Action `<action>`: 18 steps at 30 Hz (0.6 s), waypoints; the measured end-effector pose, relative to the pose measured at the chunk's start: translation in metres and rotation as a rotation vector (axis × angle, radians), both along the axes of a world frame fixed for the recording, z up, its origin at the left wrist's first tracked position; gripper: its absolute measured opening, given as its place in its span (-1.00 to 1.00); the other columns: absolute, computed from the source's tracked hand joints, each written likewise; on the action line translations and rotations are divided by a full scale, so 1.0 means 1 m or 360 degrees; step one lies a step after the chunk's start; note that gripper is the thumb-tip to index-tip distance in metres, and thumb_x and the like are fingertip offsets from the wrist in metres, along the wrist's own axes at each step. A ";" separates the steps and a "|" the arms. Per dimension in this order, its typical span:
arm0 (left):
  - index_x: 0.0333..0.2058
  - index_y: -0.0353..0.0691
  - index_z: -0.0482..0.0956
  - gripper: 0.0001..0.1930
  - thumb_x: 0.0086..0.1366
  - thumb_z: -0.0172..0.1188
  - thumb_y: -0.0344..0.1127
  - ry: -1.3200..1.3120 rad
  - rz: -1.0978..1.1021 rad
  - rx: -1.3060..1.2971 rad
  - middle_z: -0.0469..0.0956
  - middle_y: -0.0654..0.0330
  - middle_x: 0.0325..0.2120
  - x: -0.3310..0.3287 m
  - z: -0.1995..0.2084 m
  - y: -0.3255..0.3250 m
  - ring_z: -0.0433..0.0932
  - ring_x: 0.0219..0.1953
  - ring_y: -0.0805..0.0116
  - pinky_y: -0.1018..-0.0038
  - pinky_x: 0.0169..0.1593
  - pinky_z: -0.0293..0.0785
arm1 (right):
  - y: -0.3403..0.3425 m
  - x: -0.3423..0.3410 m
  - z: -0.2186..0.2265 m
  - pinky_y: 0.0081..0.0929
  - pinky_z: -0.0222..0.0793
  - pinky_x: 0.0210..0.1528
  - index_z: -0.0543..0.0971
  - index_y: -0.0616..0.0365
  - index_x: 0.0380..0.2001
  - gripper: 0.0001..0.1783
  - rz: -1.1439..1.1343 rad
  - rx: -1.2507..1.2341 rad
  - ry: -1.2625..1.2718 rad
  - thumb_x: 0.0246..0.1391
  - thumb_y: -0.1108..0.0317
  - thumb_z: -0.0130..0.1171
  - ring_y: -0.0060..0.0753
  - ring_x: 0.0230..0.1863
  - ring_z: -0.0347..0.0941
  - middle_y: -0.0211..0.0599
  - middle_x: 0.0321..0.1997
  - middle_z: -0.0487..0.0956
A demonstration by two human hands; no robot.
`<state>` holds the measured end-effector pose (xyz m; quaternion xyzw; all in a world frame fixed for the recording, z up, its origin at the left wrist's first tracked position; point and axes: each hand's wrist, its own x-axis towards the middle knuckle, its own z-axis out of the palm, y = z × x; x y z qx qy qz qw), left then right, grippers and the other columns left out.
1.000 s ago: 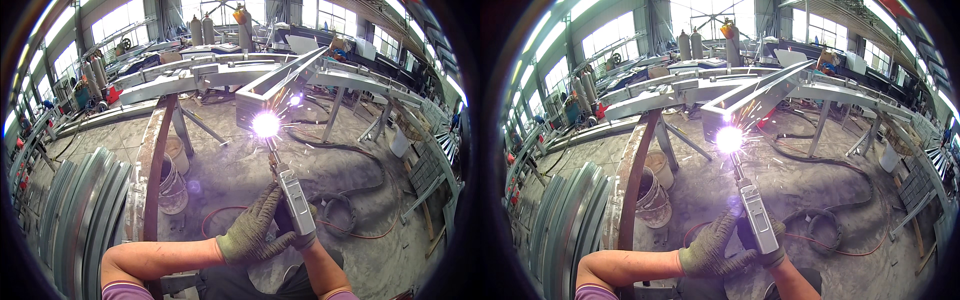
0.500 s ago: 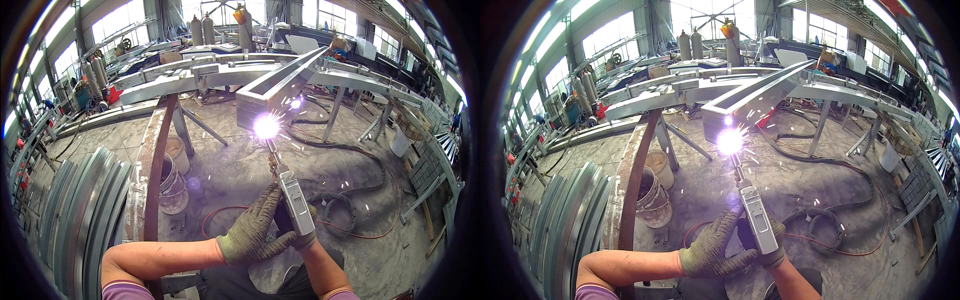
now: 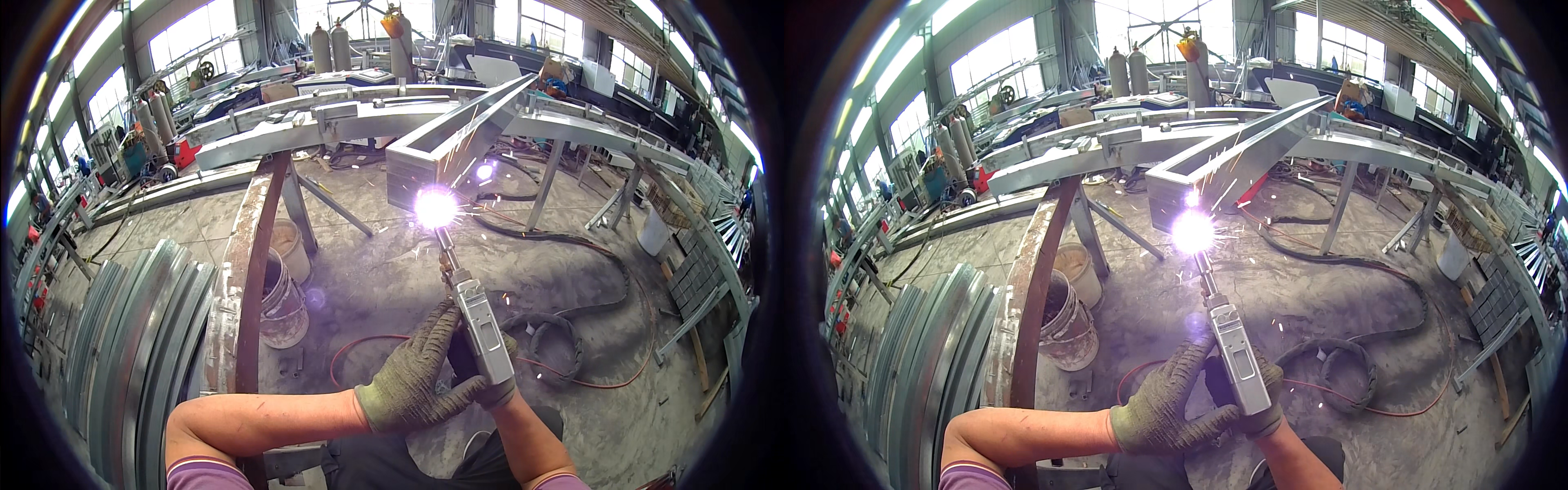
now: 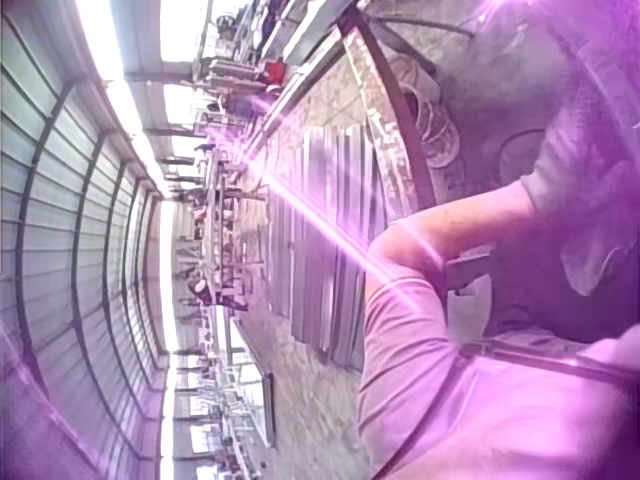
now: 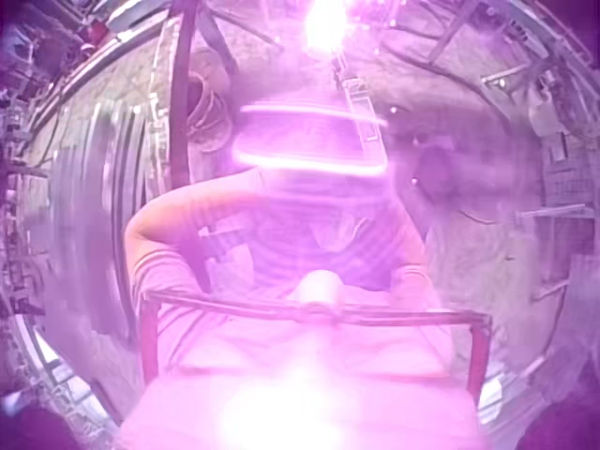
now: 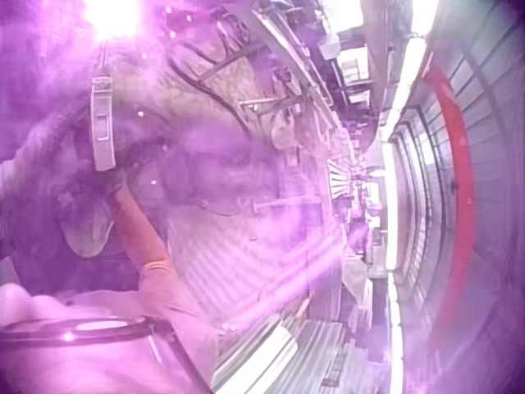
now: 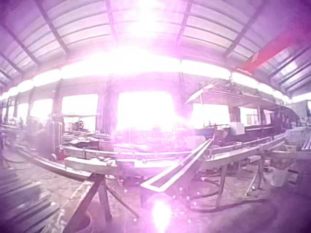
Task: The person welds rectangular metal frames using a handheld welding torch, producing bright sparks. They repeatedly position and tack weld the frames, then stack the completed units on a nearby pile.
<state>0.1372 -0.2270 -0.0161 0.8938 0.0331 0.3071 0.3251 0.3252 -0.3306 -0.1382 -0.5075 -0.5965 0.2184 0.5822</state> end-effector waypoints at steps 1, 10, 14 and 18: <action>0.51 -0.55 -0.05 0.10 0.31 0.48 -0.04 -0.0046 -0.0007 0.0026 0.28 -0.41 0.37 0.002 0.001 0.000 0.37 0.41 -0.26 0.04 0.43 0.33 | -0.001 0.002 -0.007 -0.27 0.43 0.40 0.34 0.16 0.43 -0.48 0.0083 -0.0072 0.0195 0.50 0.33 0.05 -0.33 0.35 0.48 -0.25 0.36 0.49; 0.51 -0.56 -0.04 0.11 0.31 0.47 -0.01 0.0010 0.0031 0.0020 0.25 -0.42 0.40 -0.001 -0.004 0.000 0.34 0.44 -0.25 0.06 0.45 0.31 | 0.003 -0.003 0.004 -0.35 0.50 0.29 0.47 0.20 0.32 -0.54 -0.0097 0.0039 -0.0195 0.41 0.41 0.14 -0.39 0.30 0.53 -0.25 0.28 0.58; 0.51 -0.55 -0.04 0.09 0.32 0.47 -0.02 0.0008 0.0020 -0.0014 0.29 -0.41 0.37 0.000 -0.002 -0.001 0.38 0.41 -0.24 0.06 0.44 0.33 | -0.004 0.004 -0.011 -0.32 0.39 0.42 0.40 0.18 0.40 -0.50 0.0158 -0.0098 0.0279 0.49 0.29 0.03 -0.36 0.39 0.45 -0.25 0.38 0.51; 0.51 -0.54 -0.01 0.07 0.32 0.47 -0.03 -0.0048 0.0011 -0.0007 0.32 -0.39 0.35 0.001 0.001 -0.002 0.42 0.38 -0.25 0.06 0.41 0.36 | -0.004 0.006 -0.015 -0.30 0.27 0.53 0.31 0.16 0.48 -0.44 0.0220 -0.0121 0.0413 0.55 0.20 -0.04 -0.34 0.48 0.37 -0.25 0.47 0.43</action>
